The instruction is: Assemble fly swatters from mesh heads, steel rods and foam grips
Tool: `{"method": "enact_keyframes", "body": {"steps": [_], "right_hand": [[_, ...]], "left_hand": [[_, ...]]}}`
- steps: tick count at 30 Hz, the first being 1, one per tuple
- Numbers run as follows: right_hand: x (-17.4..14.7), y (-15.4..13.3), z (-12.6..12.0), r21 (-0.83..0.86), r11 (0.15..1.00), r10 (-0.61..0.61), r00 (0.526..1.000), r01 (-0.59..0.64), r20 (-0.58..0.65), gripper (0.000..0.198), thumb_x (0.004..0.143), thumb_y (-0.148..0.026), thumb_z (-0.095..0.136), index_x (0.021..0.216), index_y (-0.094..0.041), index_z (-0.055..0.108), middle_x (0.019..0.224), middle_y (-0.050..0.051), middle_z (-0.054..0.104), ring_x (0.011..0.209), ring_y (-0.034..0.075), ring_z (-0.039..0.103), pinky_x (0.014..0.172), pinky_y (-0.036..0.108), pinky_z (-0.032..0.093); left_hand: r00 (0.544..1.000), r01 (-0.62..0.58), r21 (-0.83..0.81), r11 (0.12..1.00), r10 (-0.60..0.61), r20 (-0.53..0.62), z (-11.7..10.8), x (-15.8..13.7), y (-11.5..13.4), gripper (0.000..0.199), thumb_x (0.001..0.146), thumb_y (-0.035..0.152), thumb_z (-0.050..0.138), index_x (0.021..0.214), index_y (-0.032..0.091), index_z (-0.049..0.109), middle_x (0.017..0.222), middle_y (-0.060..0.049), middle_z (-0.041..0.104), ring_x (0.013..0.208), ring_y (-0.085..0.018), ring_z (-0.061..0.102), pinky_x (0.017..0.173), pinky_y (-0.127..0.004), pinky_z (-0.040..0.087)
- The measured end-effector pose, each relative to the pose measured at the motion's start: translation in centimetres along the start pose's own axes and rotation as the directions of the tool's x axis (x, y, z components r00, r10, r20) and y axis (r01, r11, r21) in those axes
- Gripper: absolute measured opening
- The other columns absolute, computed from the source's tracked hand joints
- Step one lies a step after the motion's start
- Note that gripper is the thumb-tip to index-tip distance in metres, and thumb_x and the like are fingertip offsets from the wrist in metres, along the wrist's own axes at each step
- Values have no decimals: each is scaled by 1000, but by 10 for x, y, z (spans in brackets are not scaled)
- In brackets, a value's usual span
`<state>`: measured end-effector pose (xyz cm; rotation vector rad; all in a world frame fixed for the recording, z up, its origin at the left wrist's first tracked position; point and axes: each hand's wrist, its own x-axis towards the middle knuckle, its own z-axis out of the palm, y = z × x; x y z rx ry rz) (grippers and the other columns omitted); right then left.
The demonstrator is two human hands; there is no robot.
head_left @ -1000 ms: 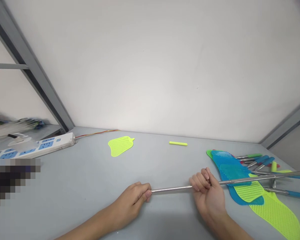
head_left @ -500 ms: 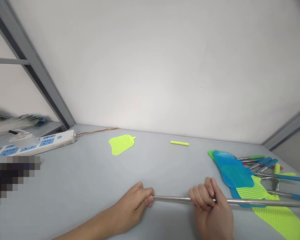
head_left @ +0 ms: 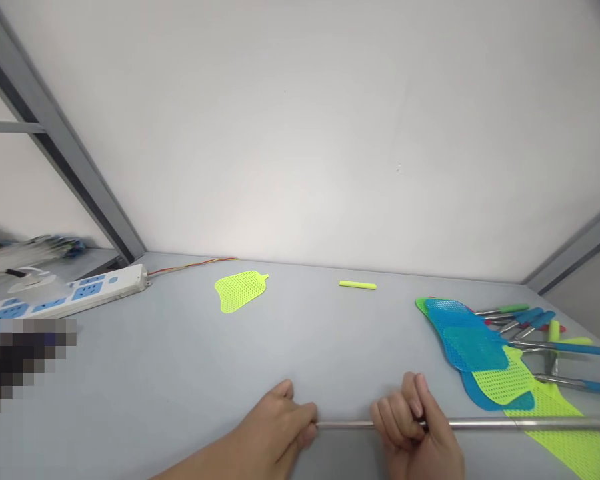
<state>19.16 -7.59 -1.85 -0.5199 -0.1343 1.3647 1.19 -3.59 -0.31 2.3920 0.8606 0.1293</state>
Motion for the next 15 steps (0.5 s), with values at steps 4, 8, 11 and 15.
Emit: {"method": "enact_keyframes", "body": {"steps": [4,8,11,15], "right_hand": [[2,1,-3,-15,1000,11,1000,-10,14,38,79,-42,39,50,-19,30,40,-9,6,35,7,6,36,24,12],[4,3,-4,-45,999,-13,1000,14,8,38,78,-42,40,51,-19,29,40,-9,5,35,6,5,35,23,12],[5,6,-5,-50,999,-19,1000,19,5,38,79,-42,39,50,-18,29,40,-9,4,35,6,4,34,23,11],[6,13,-3,-61,998,-9,1000,10,28,38,79,-42,39,51,-19,30,40,-9,4,35,6,4,34,23,12]], "left_hand": [[998,-21,23,1000,20,65,-3,1,8,24,87,21,24,64,19,32,60,1,49,63,-13,41,65,-26,32],[1000,-11,39,999,10,15,-1,0,5,25,86,18,23,63,19,32,56,1,48,62,-14,40,62,-26,32],[999,-38,29,999,38,11,2,1,3,21,82,13,28,63,19,32,58,2,52,59,-13,40,63,-26,32],[999,-49,27,998,50,-2,2,2,2,19,80,10,31,62,19,32,61,3,56,58,-12,39,62,-25,32]]}}
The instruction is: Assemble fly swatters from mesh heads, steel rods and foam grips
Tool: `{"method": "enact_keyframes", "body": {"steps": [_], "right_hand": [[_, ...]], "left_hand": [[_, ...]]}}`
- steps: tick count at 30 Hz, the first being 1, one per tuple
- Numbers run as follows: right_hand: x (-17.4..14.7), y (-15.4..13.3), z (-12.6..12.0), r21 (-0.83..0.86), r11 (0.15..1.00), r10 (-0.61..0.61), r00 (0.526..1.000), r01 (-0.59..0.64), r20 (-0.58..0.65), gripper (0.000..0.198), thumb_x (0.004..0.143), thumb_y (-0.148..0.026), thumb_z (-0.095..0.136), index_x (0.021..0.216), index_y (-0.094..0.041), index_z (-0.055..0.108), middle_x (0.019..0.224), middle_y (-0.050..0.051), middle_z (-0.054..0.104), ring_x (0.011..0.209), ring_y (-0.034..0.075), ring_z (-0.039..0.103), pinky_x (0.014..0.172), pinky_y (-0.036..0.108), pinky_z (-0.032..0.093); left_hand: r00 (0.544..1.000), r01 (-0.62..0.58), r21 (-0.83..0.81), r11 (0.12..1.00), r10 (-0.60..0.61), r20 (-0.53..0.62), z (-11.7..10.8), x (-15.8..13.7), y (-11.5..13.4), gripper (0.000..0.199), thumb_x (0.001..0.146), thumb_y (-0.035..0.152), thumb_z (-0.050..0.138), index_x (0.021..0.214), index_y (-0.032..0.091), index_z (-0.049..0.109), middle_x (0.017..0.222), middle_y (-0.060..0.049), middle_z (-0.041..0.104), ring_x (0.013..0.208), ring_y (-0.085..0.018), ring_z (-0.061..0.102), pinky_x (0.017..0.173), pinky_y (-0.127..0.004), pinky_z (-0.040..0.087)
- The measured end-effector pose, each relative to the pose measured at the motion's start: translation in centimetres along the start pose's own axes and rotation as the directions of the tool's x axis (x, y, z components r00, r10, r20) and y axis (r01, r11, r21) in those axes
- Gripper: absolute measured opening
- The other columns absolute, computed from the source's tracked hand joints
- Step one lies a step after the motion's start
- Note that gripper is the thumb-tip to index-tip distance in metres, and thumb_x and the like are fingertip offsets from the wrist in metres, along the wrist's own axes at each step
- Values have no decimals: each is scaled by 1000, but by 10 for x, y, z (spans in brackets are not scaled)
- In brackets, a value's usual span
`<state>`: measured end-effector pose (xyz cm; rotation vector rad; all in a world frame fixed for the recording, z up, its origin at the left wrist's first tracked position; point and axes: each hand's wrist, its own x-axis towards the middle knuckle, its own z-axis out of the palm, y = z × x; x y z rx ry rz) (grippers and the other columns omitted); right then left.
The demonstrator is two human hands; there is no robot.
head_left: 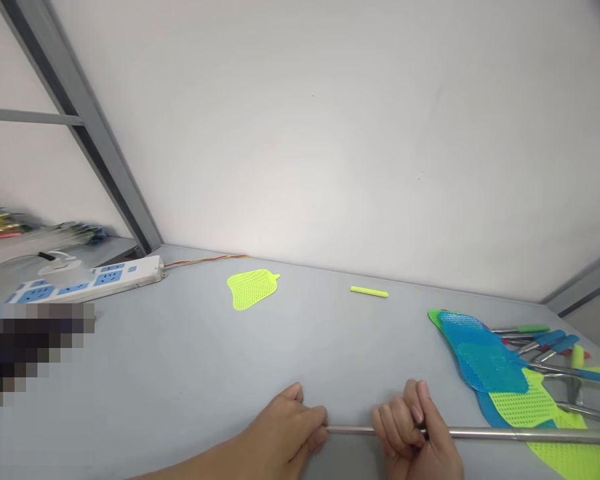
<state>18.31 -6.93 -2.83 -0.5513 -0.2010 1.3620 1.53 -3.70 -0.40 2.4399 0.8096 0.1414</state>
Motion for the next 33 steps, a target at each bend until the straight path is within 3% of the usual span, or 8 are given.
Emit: {"method": "enact_keyframes", "body": {"steps": [10,14,19,26,33], "right_hand": [[-2,17,4,-1,998,61,998,-61,34,39,78,-44,39,50,-19,29,39,-9,7,34,6,6,35,23,14],[-6,25,11,-40,996,77,995,-75,62,40,79,-44,37,50,-18,29,39,-8,9,36,7,8,37,22,15],[0,37,17,-77,990,124,987,-116,100,40,76,-47,41,50,-19,28,37,-9,10,34,6,8,36,21,16],[9,48,21,-93,986,145,985,-136,96,40,75,-47,43,50,-19,28,36,-10,11,33,5,8,33,19,14],[11,45,24,-50,981,188,980,-185,59,39,75,-46,44,51,-19,30,37,-9,13,33,6,9,34,20,14]], "left_hand": [[1000,-8,57,998,9,-13,3,0,1,20,71,2,36,62,19,31,63,6,59,51,-11,34,62,-23,31],[997,-23,35,999,26,-67,7,-1,-2,20,74,3,34,63,19,32,62,5,57,51,-11,35,62,-24,30],[996,-13,56,998,18,-90,9,-1,-3,20,76,6,32,60,19,30,52,4,45,51,-11,34,59,-25,30],[999,30,34,999,-29,-23,2,1,1,19,71,2,33,63,20,32,59,4,49,60,-12,42,62,-25,31],[997,48,-8,999,-48,-58,4,1,-2,18,79,8,28,66,20,32,58,4,47,58,-12,39,64,-25,31]]}}
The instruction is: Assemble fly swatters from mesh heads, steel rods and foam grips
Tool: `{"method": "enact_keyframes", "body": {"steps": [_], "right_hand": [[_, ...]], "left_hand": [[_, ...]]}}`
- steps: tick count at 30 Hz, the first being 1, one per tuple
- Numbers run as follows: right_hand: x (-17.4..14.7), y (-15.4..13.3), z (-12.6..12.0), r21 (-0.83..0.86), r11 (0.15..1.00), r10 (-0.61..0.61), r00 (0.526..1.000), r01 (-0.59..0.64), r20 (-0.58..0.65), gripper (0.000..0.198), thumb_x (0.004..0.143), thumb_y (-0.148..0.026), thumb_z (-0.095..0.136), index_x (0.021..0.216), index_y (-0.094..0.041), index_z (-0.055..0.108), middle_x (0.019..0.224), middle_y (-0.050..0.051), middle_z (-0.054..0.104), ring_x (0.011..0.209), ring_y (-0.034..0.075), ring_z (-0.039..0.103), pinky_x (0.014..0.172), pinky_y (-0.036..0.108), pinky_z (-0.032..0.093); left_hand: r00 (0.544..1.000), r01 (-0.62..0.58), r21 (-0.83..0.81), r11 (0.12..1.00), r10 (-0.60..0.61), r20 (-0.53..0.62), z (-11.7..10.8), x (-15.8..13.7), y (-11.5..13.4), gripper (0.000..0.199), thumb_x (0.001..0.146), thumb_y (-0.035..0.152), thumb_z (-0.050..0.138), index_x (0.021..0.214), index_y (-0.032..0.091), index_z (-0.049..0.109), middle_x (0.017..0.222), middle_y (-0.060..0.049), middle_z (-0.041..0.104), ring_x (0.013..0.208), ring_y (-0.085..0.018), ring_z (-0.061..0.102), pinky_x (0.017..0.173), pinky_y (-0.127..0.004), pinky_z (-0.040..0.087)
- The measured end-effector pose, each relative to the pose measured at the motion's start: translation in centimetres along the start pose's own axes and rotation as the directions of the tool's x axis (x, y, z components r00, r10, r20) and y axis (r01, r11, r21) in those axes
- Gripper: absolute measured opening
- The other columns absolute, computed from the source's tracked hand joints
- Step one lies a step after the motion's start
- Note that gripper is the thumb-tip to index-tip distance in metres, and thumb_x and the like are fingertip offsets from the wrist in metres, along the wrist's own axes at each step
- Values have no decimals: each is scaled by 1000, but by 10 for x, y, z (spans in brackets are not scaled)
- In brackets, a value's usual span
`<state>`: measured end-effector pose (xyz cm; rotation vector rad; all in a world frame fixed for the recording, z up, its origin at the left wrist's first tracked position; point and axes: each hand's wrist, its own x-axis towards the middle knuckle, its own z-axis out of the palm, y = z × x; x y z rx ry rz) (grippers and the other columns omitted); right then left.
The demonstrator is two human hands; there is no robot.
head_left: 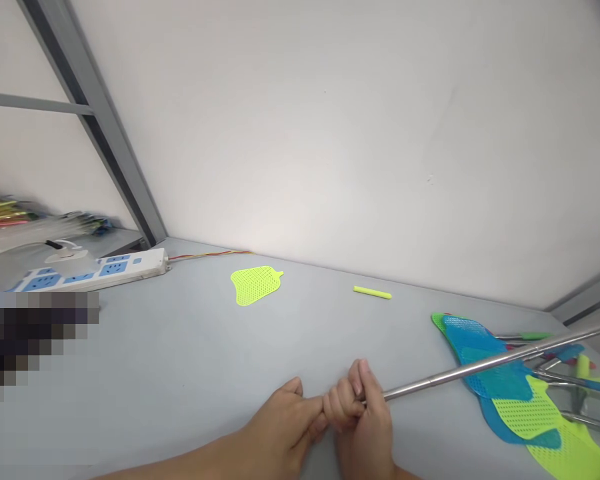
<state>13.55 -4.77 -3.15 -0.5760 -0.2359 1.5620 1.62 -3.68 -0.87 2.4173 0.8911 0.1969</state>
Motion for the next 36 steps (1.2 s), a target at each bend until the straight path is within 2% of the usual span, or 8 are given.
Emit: {"method": "enact_keyframes", "body": {"steps": [9,14,18,23,28,36], "right_hand": [[7,-5,1,-2,996,94,995,-94,37,38,75,-47,43,52,-19,32,38,-9,14,34,6,11,36,21,18],[9,-8,2,-10,995,104,984,-104,147,42,79,-48,34,49,-18,35,37,-7,21,34,7,20,42,23,24],[14,-12,2,12,992,122,978,-125,167,43,80,-47,31,50,-17,37,39,-5,25,38,8,27,48,25,28],[23,-22,8,29,991,126,984,-131,130,40,78,-44,36,49,-17,38,40,-5,26,39,8,28,51,27,31],[33,-42,15,95,992,79,996,-81,31,35,74,-41,45,50,-17,35,39,-7,21,38,6,18,43,23,23],[45,-62,17,139,980,159,980,-142,-120,27,71,-30,45,52,-18,31,40,-8,19,36,6,17,39,22,20]], "left_hand": [[999,-31,0,1000,31,11,-6,-1,-5,27,89,23,21,71,20,41,61,3,48,57,-12,36,61,-25,30],[999,-19,23,1000,18,39,-12,-1,-13,30,89,26,19,74,21,45,61,2,48,59,-13,38,61,-24,31],[999,16,10,1000,-16,30,-16,2,-18,31,89,28,21,70,20,43,63,2,47,62,-14,38,59,-23,31],[997,75,-34,997,-75,-16,-19,3,-26,33,89,33,20,71,20,45,64,2,44,65,-14,39,60,-23,33],[989,142,-69,987,-144,-34,-24,5,-31,32,88,36,20,74,20,45,67,2,43,68,-13,43,64,-24,35],[983,176,-89,980,-180,-41,-24,7,-32,31,88,37,21,74,21,43,69,2,43,69,-13,44,66,-25,35]]}}
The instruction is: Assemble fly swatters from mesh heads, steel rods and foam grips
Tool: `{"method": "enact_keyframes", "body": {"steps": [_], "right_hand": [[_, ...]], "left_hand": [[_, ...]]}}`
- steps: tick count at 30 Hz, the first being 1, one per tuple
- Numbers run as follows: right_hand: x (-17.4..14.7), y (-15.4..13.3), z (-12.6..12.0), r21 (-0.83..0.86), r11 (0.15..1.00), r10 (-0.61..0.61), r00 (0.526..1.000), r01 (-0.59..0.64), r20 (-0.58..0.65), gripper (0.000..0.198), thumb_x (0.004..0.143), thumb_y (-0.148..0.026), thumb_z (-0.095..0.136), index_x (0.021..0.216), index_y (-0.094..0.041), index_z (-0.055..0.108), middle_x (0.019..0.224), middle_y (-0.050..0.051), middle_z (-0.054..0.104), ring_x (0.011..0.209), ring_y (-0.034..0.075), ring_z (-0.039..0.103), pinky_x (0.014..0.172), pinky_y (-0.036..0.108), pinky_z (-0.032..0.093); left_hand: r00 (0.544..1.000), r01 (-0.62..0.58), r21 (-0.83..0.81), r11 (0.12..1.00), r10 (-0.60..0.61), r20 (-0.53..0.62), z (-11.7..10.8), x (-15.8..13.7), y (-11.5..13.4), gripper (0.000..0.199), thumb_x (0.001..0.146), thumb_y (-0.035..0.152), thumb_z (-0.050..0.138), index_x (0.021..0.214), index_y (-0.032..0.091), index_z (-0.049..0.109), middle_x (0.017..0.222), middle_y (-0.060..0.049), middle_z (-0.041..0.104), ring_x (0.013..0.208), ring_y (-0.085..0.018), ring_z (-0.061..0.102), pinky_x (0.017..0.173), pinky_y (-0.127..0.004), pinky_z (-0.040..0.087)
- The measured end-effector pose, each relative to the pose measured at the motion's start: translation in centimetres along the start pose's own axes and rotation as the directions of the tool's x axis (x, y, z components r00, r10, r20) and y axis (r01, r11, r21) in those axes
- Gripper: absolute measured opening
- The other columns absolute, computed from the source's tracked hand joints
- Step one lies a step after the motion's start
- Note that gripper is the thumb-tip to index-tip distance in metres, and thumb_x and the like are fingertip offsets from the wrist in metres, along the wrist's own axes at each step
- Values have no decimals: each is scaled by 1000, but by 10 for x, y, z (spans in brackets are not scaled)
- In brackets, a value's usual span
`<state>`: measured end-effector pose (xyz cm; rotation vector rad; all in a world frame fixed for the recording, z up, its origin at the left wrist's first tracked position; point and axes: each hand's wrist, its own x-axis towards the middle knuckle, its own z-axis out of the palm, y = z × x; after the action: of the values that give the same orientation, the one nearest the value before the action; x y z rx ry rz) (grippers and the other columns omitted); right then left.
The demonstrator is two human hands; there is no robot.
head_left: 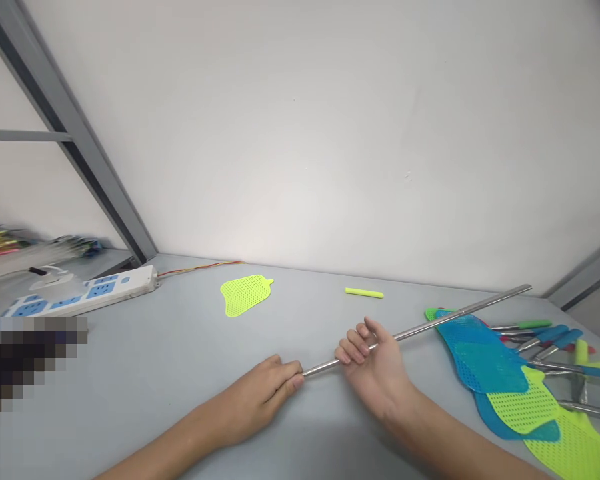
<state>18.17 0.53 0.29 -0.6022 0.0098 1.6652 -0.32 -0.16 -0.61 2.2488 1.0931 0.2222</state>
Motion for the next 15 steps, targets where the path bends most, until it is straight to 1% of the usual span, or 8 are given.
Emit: {"method": "enact_keyframes", "body": {"steps": [3,9,12,15], "right_hand": [[3,-7,0,0,999,-32,999,32,-36,25,70,-25,45,52,-18,29,40,-8,18,35,6,15,38,22,18],[7,-16,0,-20,996,-92,994,91,-58,24,71,-23,43,53,-18,27,40,-8,15,34,6,12,36,22,15],[7,-18,0,-32,992,-125,990,123,-64,25,72,-23,42,53,-18,27,40,-8,15,35,6,12,36,22,14],[8,-15,-3,-70,987,-148,987,144,-61,26,73,-24,42,54,-18,26,40,-9,15,35,6,11,36,22,14]], "left_hand": [[1000,26,-1,1000,-26,2,0,0,-1,31,88,38,20,74,22,42,70,3,43,70,-13,44,67,-25,35],[1000,22,-2,1000,-22,-22,2,-1,-2,31,88,39,20,72,22,42,69,3,43,70,-13,44,67,-25,35],[999,22,-7,1000,-23,-36,3,-2,-2,30,88,38,21,73,22,42,69,3,42,70,-13,44,67,-25,35],[999,3,13,1000,-3,-39,4,-2,-1,32,88,37,20,70,21,41,67,2,42,69,-14,42,65,-26,34]]}}
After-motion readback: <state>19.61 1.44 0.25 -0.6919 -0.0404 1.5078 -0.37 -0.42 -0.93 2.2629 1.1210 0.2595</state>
